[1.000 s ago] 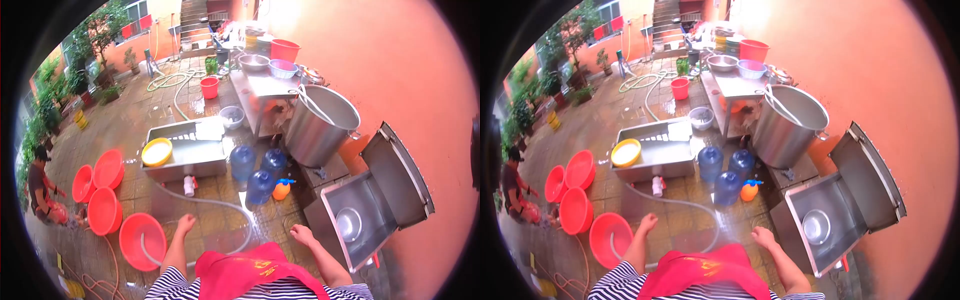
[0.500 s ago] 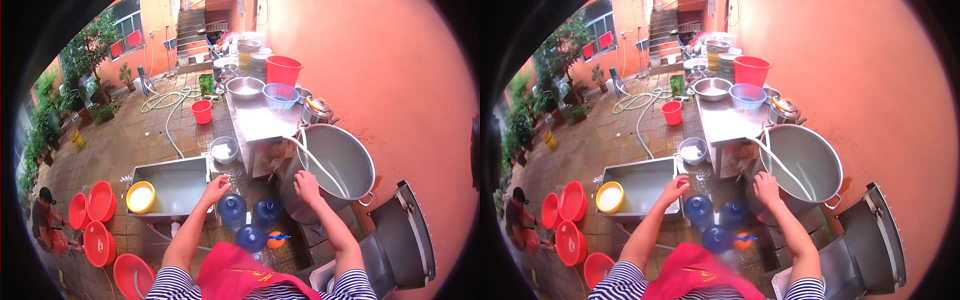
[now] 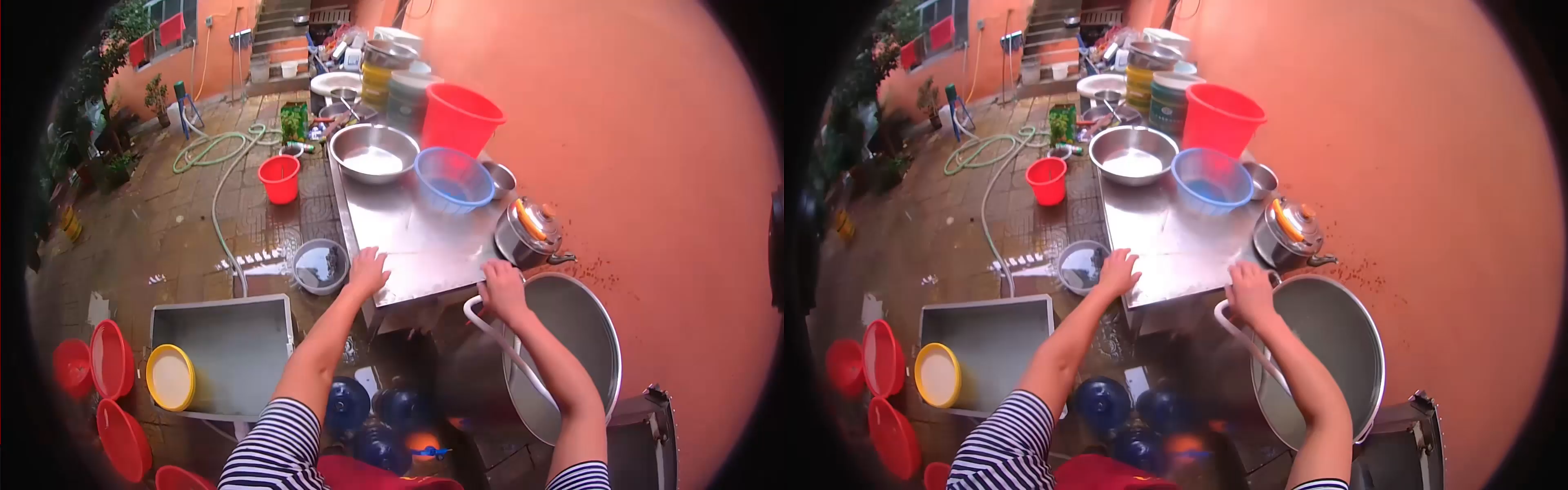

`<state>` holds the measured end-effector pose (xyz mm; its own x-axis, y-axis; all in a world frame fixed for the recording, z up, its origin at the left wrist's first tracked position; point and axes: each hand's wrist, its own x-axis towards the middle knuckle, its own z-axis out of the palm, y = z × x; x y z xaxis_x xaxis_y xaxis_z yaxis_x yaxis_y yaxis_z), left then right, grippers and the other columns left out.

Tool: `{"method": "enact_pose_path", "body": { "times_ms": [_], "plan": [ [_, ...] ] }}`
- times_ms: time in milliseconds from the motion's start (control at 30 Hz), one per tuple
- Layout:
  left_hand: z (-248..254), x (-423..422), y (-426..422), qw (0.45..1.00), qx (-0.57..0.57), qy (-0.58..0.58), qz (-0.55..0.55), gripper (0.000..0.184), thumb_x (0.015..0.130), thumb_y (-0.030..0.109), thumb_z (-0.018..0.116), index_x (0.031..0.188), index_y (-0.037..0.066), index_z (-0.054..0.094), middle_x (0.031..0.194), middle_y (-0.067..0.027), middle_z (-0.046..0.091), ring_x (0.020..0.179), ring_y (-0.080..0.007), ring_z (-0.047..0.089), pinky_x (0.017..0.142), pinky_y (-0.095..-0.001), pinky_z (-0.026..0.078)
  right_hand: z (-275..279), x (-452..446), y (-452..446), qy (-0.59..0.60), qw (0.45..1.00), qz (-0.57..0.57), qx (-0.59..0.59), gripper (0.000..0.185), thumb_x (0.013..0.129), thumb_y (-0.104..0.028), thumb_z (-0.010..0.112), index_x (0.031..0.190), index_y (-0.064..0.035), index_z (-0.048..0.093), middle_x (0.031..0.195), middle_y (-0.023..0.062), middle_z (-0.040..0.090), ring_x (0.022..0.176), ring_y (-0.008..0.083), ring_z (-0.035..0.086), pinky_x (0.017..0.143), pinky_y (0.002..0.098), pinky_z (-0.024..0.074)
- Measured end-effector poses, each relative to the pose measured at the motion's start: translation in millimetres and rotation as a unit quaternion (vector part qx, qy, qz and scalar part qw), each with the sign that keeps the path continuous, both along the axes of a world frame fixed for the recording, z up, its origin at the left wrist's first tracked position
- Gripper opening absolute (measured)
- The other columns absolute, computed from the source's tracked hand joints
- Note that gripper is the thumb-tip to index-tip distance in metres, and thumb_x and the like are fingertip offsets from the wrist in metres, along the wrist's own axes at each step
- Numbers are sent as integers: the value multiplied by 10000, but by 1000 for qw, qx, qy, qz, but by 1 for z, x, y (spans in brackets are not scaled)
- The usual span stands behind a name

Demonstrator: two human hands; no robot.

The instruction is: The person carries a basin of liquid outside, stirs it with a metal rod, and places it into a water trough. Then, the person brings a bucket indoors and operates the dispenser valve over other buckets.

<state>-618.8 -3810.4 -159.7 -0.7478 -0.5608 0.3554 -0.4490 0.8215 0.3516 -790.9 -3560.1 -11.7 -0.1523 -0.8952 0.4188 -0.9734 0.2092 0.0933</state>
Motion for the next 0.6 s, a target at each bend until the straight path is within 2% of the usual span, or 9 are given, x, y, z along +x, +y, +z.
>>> {"method": "enact_pose_path", "body": {
  "times_ms": [100,167,233,333,433,600],
  "plan": [
    [-16,-64,-50,998,30,-52,23,502,767,329,574,1198,108,446,1322,-160,307,1246,-310,245,996,-430,235,3,-69,-72,62,997,-38,38,378,659,-152,619,994,-35,490,1024,121,500,984,284,467,778,386,386],
    [-26,-92,-77,996,22,-74,34,536,819,403,468,1268,125,377,1372,-160,225,1291,-296,151,1038,-446,130,13,-107,-117,102,993,-54,35,381,660,-158,621,996,-32,490,1037,116,496,994,279,466,786,387,391],
    [-51,-103,-90,998,-27,-34,43,551,832,437,418,1282,125,360,1384,-164,203,1299,-294,131,1044,-449,84,24,-147,-158,138,986,-77,48,388,666,-168,625,1005,-34,492,1034,110,503,992,275,472,791,392,395],
    [-41,-106,-91,997,-35,-52,48,565,839,461,376,1293,127,350,1379,-172,218,1299,-294,133,1044,-458,72,31,-196,-212,137,985,-105,32,387,681,-176,621,1022,-43,494,1041,105,511,1006,276,474,797,399,400],
    [-35,-107,-94,998,-7,-46,37,554,831,440,416,1281,120,367,1365,-187,232,1294,-303,144,1038,-470,79,45,-240,-278,125,979,-164,-2,386,698,-194,615,1036,-50,493,1053,97,519,1028,277,473,804,404,405],
    [-32,-112,-99,998,-9,-47,33,560,820,441,435,1271,115,381,1350,-197,253,1286,-311,161,1031,-485,88,43,-291,-359,156,964,-218,-8,469,736,-239,578,1141,-58,426,1191,111,443,1149,267,397,875,434,380]
  ]
}}
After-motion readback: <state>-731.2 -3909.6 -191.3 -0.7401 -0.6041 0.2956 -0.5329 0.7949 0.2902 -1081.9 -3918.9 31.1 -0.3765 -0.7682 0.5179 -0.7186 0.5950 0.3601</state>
